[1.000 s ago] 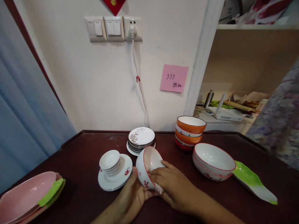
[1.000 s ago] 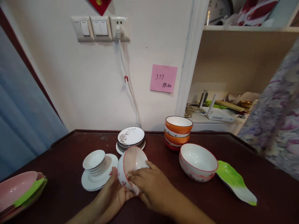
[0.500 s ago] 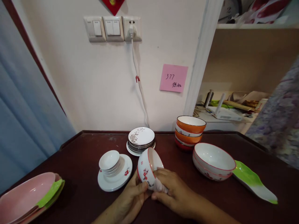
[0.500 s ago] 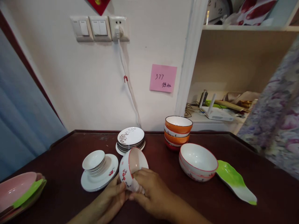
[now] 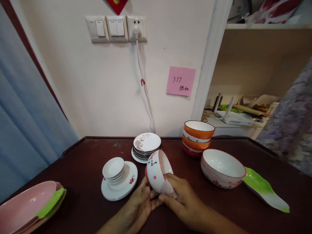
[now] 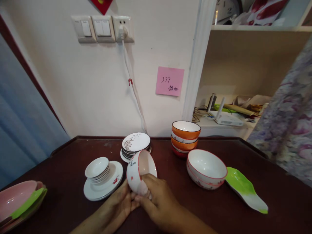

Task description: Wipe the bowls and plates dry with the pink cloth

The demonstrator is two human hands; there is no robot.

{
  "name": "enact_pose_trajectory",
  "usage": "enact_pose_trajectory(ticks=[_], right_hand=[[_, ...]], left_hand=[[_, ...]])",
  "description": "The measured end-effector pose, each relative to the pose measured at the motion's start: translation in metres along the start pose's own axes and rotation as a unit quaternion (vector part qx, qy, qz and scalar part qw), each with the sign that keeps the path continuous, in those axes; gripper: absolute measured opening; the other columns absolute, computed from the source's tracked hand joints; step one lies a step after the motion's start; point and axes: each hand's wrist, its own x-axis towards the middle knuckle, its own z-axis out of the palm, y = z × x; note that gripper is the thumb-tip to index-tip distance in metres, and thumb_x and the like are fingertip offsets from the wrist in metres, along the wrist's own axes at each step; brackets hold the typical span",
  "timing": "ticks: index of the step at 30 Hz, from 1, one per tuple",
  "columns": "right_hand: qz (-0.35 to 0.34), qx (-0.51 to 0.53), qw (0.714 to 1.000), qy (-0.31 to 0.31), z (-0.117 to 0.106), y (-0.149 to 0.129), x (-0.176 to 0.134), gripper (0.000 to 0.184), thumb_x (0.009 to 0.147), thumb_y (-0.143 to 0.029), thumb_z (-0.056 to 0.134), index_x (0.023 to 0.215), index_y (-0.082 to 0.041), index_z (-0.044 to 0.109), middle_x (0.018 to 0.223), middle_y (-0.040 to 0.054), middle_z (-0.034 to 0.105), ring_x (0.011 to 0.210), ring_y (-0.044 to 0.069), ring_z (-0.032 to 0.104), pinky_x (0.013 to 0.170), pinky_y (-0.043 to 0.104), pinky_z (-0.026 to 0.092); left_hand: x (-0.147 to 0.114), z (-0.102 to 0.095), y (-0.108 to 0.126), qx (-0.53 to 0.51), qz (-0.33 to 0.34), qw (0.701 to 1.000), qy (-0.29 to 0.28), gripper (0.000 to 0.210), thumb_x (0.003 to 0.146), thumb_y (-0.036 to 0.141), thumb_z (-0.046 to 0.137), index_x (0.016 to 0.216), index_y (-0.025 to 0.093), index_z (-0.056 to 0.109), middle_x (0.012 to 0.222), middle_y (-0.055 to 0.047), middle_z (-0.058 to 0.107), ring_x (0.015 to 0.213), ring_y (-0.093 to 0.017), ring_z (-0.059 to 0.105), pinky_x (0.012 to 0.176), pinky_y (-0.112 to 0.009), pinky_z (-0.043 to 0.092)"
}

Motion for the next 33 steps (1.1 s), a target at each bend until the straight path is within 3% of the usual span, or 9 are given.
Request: enact_pose_trajectory(ticks=[4, 7, 10, 14, 19, 23, 25, 29, 33], right_hand=[[0.006, 0.011, 0.999, -0.043, 0.000, -0.005, -0.001, 0.028, 0.085, -0.030, 0.062, 0.112, -0.021, 0.059, 0.099, 0.0037, 0.064, 0.086, 0.018, 0.059, 0.077, 0.027, 0.045], [-0.014, -0.013, 0.995, -0.094, -0.011, -0.014, 0.000, 0.030, 0.091, -0.036, 0.054, 0.117, -0.022, 0.058, 0.111, 0.0063, 0.064, 0.100, 0.021, 0.058, 0.090, 0.030, 0.043], [-0.028, -0.071, 0.987, -0.140, -0.027, -0.024, 0.004, 0.029, 0.099, -0.029, 0.035, 0.105, -0.021, 0.063, 0.103, 0.0047, 0.067, 0.097, 0.019, 0.059, 0.096, 0.034, 0.039], [-0.022, -0.163, 0.968, -0.188, -0.042, -0.028, 0.009, 0.023, 0.098, -0.025, 0.041, 0.098, -0.023, 0.064, 0.097, 0.0008, 0.069, 0.092, 0.018, 0.061, 0.091, 0.035, 0.041], [-0.010, -0.257, 0.959, -0.120, -0.043, -0.009, 0.009, 0.027, 0.092, -0.017, 0.050, 0.114, -0.025, 0.064, 0.104, 0.0054, 0.069, 0.096, 0.022, 0.059, 0.085, 0.036, 0.048], [-0.084, -0.340, 0.936, 0.035, -0.037, 0.007, 0.012, 0.035, 0.093, -0.010, 0.044, 0.124, -0.015, 0.060, 0.119, 0.0171, 0.063, 0.107, 0.029, 0.054, 0.088, 0.045, 0.049], [-0.137, -0.329, 0.930, 0.092, -0.034, 0.009, 0.013, 0.037, 0.094, -0.009, 0.043, 0.129, -0.014, 0.055, 0.124, 0.0182, 0.060, 0.114, 0.028, 0.051, 0.093, 0.047, 0.047], [-0.164, -0.266, 0.949, 0.047, -0.028, 0.004, 0.013, 0.037, 0.095, -0.013, 0.045, 0.132, -0.017, 0.051, 0.126, 0.0145, 0.059, 0.118, 0.024, 0.050, 0.096, 0.041, 0.046], [-0.090, -0.185, 0.977, -0.058, -0.021, -0.007, 0.008, 0.033, 0.092, -0.013, 0.048, 0.122, -0.022, 0.058, 0.124, 0.0108, 0.057, 0.116, 0.023, 0.050, 0.096, 0.038, 0.045]], left_hand=[[-0.003, -0.001, -0.002, -0.018, -0.002, 1.000, 0.024, 0.057, 0.085, 0.024, 0.062, 0.138, 0.031, 0.045, 0.132, -0.008, 0.059, 0.122, -0.026, 0.051, 0.101, -0.043, 0.037], [-0.004, -0.002, -0.003, -0.036, -0.005, 0.999, 0.026, 0.058, 0.085, 0.028, 0.062, 0.140, 0.030, 0.043, 0.130, -0.009, 0.060, 0.123, -0.028, 0.050, 0.101, -0.045, 0.037], [-0.003, -0.002, -0.003, -0.046, -0.007, 0.999, 0.021, 0.056, 0.083, 0.033, 0.063, 0.137, 0.026, 0.048, 0.128, -0.010, 0.061, 0.123, -0.029, 0.050, 0.101, -0.046, 0.037], [-0.002, 0.000, -0.002, -0.052, -0.006, 0.998, 0.018, 0.044, 0.085, 0.035, 0.061, 0.126, 0.020, 0.059, 0.123, -0.013, 0.065, 0.117, -0.030, 0.055, 0.099, -0.046, 0.039], [-0.002, -0.001, -0.001, -0.046, -0.020, 0.998, 0.029, 0.043, 0.086, 0.040, 0.058, 0.122, 0.016, 0.062, 0.121, -0.016, 0.066, 0.110, -0.031, 0.061, 0.092, -0.046, 0.045], [0.000, -0.001, 0.001, -0.053, -0.033, 0.997, 0.040, 0.049, 0.091, 0.049, 0.045, 0.126, 0.020, 0.059, 0.120, -0.016, 0.067, 0.100, -0.030, 0.065, 0.082, -0.044, 0.050], [0.001, 0.001, 0.002, -0.051, -0.040, 0.997, 0.033, 0.055, 0.090, 0.054, 0.040, 0.128, 0.019, 0.058, 0.119, -0.017, 0.067, 0.097, -0.030, 0.067, 0.079, -0.044, 0.051], [-0.001, 0.000, 0.001, -0.030, -0.053, 0.998, -0.008, 0.059, 0.083, 0.057, 0.054, 0.128, 0.019, 0.058, 0.119, -0.017, 0.067, 0.098, -0.031, 0.066, 0.078, -0.043, 0.052], [-0.005, -0.004, -0.001, 0.009, -0.059, 0.998, -0.024, 0.053, 0.078, 0.047, 0.067, 0.124, 0.022, 0.062, 0.118, -0.011, 0.068, 0.112, -0.030, 0.060, 0.093, -0.044, 0.044]])
